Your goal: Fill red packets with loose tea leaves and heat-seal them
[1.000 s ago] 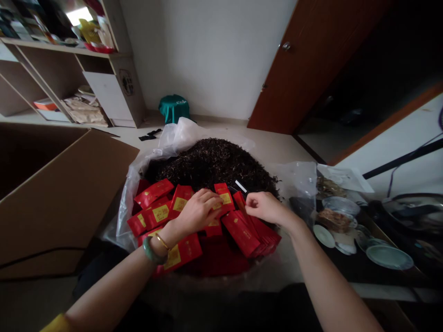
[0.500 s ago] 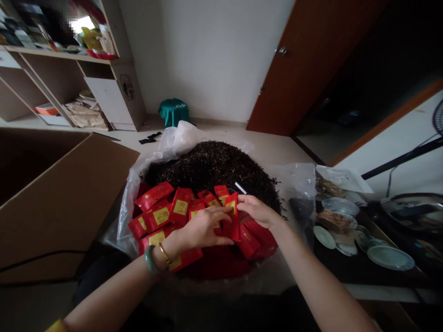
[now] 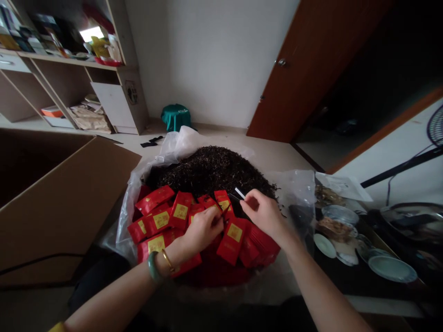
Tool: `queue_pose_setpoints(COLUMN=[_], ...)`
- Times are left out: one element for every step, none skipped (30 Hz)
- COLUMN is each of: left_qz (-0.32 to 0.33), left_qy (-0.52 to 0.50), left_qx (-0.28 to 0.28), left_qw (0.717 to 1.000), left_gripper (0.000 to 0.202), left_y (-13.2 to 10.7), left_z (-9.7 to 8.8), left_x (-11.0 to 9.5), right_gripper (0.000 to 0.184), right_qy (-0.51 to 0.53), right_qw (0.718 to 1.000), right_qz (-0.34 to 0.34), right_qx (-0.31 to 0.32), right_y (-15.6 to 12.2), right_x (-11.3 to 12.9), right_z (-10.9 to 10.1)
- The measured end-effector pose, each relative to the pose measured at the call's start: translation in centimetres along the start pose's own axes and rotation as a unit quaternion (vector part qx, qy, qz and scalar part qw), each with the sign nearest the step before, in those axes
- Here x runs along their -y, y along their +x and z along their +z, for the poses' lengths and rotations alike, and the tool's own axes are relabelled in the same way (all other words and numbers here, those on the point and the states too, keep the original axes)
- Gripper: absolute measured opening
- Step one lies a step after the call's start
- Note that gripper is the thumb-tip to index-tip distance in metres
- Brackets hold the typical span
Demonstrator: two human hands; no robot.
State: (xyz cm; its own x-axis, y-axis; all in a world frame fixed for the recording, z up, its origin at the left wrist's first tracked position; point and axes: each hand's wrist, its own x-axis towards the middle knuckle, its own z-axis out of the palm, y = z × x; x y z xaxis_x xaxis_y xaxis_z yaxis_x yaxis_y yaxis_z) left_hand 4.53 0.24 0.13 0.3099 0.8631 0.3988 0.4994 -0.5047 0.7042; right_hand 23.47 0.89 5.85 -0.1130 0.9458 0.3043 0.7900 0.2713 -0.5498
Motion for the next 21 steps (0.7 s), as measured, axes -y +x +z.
queue_pose_setpoints(left_qz=[-0.024,-0.045,-0.064,-0.079,-0.09,-0.098,-0.104,-0.11,-0.116,-0.121,-0.124,-0.125,-0.125,-0.124,-0.125,-0.129,-0.135,-0.142,-0.148,-0.15,-0.149], left_qy=[-0.02,-0.044,-0.07,-0.095,-0.118,-0.14,-0.162,-0.183,-0.202,-0.217,-0.229,-0.236,-0.24,-0.243,-0.244,-0.244,-0.242,-0.237,-0.225,-0.208,-0.187], left_qx=[-0.015,-0.026,-0.033,-0.04,-0.048,-0.057,-0.063,-0.066,-0.064,-0.059,-0.051,-0.042,-0.036,-0.034,-0.033,-0.035,-0.039,-0.045,-0.051,-0.058,-0.064], left_qw=[0.999,0.998,0.995,0.992,0.988,0.984,0.979,0.975,0.97,0.967,0.964,0.963,0.962,0.962,0.961,0.96,0.96,0.96,0.962,0.965,0.969], left_gripper=[0.014,0.013,0.012,0.011,0.011,0.015,0.023,0.03,0.037,0.042,0.045,0.047,0.046,0.045,0.042,0.038,0.033,0.028,0.025,0.024,0.022], left_y=[0.1,0.1,0.2,0.2,0.2,0.2,0.2,0.3,0.4,0.5,0.6,0.7,0.9,1.0,1.1,1.1,1.2,1.2,1.2,1.2,1.2], left_z=[-0.2,-0.3,-0.5,-0.6,-0.7,-0.8,-0.8,-0.8,-0.9,-0.9,-1.0,-1.1,-1.2,-1.3,-1.5,-1.7,-1.9,-2.1,-2.3,-2.5,-2.6], left_x=[-0.1,-0.1,-0.2,-0.2,-0.2,-0.2,-0.2,-0.2,-0.1,-0.1,0.0,0.0,0.0,-0.1,-0.1,-0.2,-0.3,-0.5,-0.6,-0.8,-0.9], right_gripper=[0.01,0.008,0.01,0.016,0.021,0.025,0.027,0.028,0.028,0.029,0.029,0.029,0.028,0.028,0.027,0.025,0.023,0.022,0.022,0.024,0.025], right_qy=[0.02,0.035,0.036,0.022,-0.002,-0.033,-0.064,-0.093,-0.116,-0.133,-0.145,-0.154,-0.16,-0.164,-0.167,-0.169,-0.169,-0.17,-0.172,-0.174,-0.175], right_qw=[0.996,0.984,0.963,0.94,0.918,0.902,0.892,0.888,0.886,0.886,0.886,0.888,0.888,0.889,0.888,0.889,0.89,0.892,0.894,0.895,0.894], right_qz=[-0.08,-0.172,-0.265,-0.341,-0.397,-0.431,-0.447,-0.45,-0.448,-0.444,-0.439,-0.433,-0.429,-0.426,-0.425,-0.423,-0.421,-0.416,-0.411,-0.407,-0.407], right_qx=[-0.025,-0.031,-0.026,-0.016,-0.007,-0.005,-0.007,-0.012,-0.018,-0.023,-0.028,-0.032,-0.036,-0.042,-0.048,-0.052,-0.055,-0.056,-0.058,-0.06,-0.063], right_y=[-0.5,-0.9,-1.3,-1.7,-1.9,-2.1,-2.1,-2.1,-2.1,-2.1,-2.0,-1.9,-1.9,-1.9,-1.8,-1.8,-1.8,-1.9,-2.0,-2.1,-2.2], right_x=[0.9,1.7,2.4,2.8,3.1,3.2,3.1,2.8,2.5,2.3,2.1,2.0,1.9,1.9,2.0,2.1,2.2,2.3,2.4,2.5,2.6], right_z=[-0.1,-0.1,0.2,0.6,1.1,1.6,2.1,2.6,2.9,3.1,3.2,3.2,3.1,3.0,2.9,2.9,2.8,2.8,2.9,3.0,3.2])
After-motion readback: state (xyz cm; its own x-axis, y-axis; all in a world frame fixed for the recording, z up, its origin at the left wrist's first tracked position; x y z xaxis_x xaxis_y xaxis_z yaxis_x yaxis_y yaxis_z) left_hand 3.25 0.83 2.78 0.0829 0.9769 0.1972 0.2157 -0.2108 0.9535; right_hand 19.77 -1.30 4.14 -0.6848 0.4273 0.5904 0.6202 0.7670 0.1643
